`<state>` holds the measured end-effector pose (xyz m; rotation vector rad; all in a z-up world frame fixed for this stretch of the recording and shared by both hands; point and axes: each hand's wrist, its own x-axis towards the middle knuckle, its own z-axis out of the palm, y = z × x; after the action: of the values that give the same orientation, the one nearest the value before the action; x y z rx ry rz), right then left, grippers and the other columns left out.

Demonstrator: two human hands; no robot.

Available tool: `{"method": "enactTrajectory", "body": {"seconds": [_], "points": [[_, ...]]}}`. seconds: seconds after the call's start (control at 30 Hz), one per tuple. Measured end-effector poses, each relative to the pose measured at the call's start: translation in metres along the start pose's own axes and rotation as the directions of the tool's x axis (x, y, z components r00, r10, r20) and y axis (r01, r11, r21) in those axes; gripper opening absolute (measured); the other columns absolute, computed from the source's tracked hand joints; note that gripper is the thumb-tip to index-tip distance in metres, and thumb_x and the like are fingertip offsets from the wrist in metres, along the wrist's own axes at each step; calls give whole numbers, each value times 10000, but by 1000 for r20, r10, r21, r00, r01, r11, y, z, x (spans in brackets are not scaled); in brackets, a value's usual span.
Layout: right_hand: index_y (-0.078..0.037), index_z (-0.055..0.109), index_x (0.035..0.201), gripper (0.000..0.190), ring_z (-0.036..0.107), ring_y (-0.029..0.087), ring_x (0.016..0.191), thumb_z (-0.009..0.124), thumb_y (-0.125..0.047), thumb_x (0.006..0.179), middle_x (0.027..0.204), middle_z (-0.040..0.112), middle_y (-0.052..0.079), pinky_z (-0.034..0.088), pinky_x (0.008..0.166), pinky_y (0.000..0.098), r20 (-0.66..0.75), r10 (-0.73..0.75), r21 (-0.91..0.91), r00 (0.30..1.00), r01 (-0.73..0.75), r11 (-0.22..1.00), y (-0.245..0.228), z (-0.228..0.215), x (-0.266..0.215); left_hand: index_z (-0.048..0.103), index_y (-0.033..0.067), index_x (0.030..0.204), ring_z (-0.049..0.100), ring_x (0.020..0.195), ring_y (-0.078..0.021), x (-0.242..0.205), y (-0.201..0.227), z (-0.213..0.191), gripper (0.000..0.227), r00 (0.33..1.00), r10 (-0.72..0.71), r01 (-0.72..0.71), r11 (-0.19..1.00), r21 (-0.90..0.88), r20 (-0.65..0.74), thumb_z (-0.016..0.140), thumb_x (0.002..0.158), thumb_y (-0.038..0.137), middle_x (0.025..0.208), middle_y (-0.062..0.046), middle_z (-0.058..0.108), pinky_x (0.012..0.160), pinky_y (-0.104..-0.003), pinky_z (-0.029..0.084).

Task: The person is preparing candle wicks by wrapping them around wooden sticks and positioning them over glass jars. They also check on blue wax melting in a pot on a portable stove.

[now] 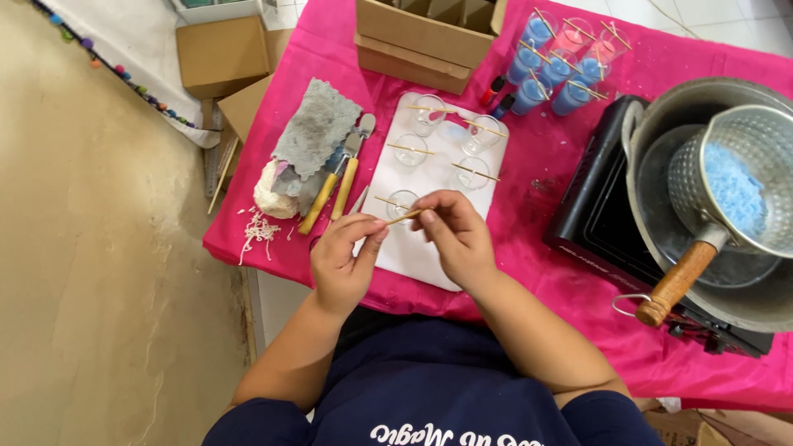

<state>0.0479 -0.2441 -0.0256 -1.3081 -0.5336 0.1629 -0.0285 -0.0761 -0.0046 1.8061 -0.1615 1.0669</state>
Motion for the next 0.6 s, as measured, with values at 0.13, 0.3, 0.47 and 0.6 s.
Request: {"method": "enactTrajectory", "body": {"seconds": [0.13, 0.3, 0.47, 0.6], "points": [[14, 651, 1073, 90, 662, 204, 870, 610, -29, 1006, 983, 714, 161, 551, 750, 299, -81, -43, -143, 996, 31, 989, -5, -38, -13, 766, 46, 968, 732, 807, -308, -9, -7, 30, 120, 996, 51, -52, 999, 12, 75, 799, 859, 9, 892, -96, 747, 733, -389, 591], [-1, 697, 1016, 50, 577, 152, 895, 674, -25, 977, 971, 653, 107, 493, 782, 280, -271, 34, -204, 962, -92, 975, 16, -70, -31, 743, 118, 957, 654, 838, -244, -21, -21, 62, 22, 927, 288, -349, 896, 275, 240, 748, 935, 120, 872, -24, 656, 777, -370, 539], [-5, 677, 1043, 79, 521, 95, 780, 656, -36, 973, 865, 578, 45, 460, 676, 226, -337, 204, -58, 919, -236, 970, 54, -83, -41, 749, 116, 984, 649, 927, -244, -33, -35, 73, 74, 899, 243, -376, 855, 356, 365, 698, 948, 75, 902, -32, 657, 808, -386, 517], [10, 641, 1036, 72, 530, 110, 694, 632, -31, 977, 836, 545, 74, 479, 584, 216, -349, 285, 44, 893, -288, 956, 60, -82, -42, 759, 132, 1008, 637, 990, -239, -43, -44, 75, 114, 880, 194, -385, 826, 412, 433, 674, 955, 78, 941, -34, 664, 841, -389, 492]]}}
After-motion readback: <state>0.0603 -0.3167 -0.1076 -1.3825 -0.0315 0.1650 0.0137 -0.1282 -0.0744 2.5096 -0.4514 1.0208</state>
